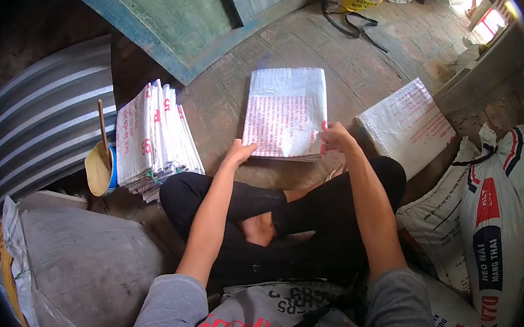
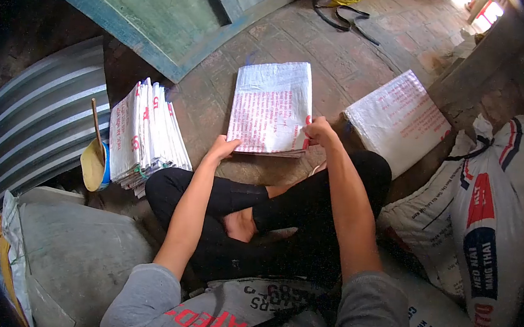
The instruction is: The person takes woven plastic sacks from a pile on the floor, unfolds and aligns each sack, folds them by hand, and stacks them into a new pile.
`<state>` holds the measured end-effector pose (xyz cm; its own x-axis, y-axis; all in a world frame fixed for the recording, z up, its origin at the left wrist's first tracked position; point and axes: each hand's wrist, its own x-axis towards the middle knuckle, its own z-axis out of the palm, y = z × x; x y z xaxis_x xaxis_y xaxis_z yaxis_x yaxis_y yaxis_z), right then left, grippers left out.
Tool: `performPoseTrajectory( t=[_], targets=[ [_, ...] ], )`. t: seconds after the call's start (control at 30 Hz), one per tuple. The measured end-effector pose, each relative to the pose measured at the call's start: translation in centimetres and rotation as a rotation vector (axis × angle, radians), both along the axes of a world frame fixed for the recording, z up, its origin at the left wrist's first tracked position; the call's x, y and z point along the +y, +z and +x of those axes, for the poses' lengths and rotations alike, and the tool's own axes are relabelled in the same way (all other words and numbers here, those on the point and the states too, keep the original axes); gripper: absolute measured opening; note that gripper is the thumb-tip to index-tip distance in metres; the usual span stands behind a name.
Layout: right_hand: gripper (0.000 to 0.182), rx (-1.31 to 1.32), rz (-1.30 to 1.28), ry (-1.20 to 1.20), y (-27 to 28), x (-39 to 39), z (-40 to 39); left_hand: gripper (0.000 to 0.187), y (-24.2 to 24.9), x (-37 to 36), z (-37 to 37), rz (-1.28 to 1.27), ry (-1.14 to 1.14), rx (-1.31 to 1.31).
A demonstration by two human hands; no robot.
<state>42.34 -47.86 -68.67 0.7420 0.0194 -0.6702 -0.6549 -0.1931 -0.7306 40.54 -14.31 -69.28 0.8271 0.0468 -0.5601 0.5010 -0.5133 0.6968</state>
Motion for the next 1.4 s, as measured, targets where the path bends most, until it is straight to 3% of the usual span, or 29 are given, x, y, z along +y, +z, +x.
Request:
performPoseTrajectory(
  t=[0.03,0.13,0.27,0.4,0.5,0.57,0.6,0.63,0.7,0.73,0.83,0.9,0.97,1.03,1.1,1.2,1.3,1.4],
  targets=[
    [0.032,-0.004,0.059,-0.03,-1.0,-0.1,0.1,0.043,1.7,-0.6,-0.2,-0.124,0.065,0.146],
    [0.041,-0.022,-0.016,-0.015,-4.4,-0.1,0.7,0.031,0.7,-0.5,-0.9,-0.524,0.309,0.142],
    [0.064,-0.084,-0.512,0.334,-2.1,-0.7,-0.1,0.023,1.9,-0.5,-0.7,-0.936,0.409,0.192],
    [0.055,0.125,0.51,-0.14,-4.3,-0.4,0.2,0.016,4.7,-1.3,-1.4,-1.206,0.392,0.194],
    [0.047,0.093,0.498,-0.207,0.8,-0.6,-0.6,0.016,4.1,-0.8,-1.1,-1.295,0.278,0.216],
    [0.041,0.018,0.335,-0.259,2.5,-1.8,0.1,0.018,5.3,-1.5,-1.7,-1.141,0.173,0.231],
    [0.036,-0.163,0.295,-0.226,4.0,-2.5,0.0,0.02,6.3,-1.9,-2.0,-1.065,0.125,0.228],
    [0.031,-0.333,0.163,-0.211,7.0,-2.9,-1.0,0.022,7.2,-2.9,-2.5,-1.094,0.082,0.19],
    [0.025,-0.518,0.153,-0.237,11.8,-5.3,-3.0,0.026,9.0,-5.3,-4.1,-1.154,0.013,0.117],
    [0.031,-0.553,0.129,-0.291,13.5,-6.9,-4.3,0.044,10.2,-6.2,-4.8,-1.143,-0.105,0.097],
    [0.046,-0.654,0.045,-0.526,16.6,-11.2,-8.2,0.057,14.6,-9.0,-6.6,-1.21,-0.219,0.0],
    [0.046,-0.768,0.104,-0.685,14.6,-14.5,-10.8,0.063,14.2,-9.2,-6.4,-1.18,-0.289,0.023],
    [0.051,-0.839,0.071,-0.74,7.6,-19.4,-11.6,0.06,13.4,-9.5,-6.6,-1.122,-0.29,0.034],
    [0.063,-0.536,0.101,-0.883,2.6,-21.8,-13.4,0.058,12.2,-9.4,-6.6,-1.018,-0.313,0.053],
    [0.068,-0.295,-0.1,-1.059,-1.5,-22.4,-14.4,0.059,10.6,-9.4,-6.6,-0.913,-0.313,0.08],
    [0.072,-0.233,-0.118,-0.968,-1.3,-22.3,-13.7,0.064,8.8,-9.1,-6.9,-0.774,-0.306,0.032],
    [0.081,-0.127,-0.124,-0.849,2.8,-21.3,-13.8,0.065,8.6,-8.5,-7.3,-0.72,-0.293,-0.034],
    [0.079,-0.21,0.011,-0.8,-1.2,-25.4,-14.0,0.063,9.4,-7.8,-7.1,-0.733,-0.277,-0.066]
  ],
)
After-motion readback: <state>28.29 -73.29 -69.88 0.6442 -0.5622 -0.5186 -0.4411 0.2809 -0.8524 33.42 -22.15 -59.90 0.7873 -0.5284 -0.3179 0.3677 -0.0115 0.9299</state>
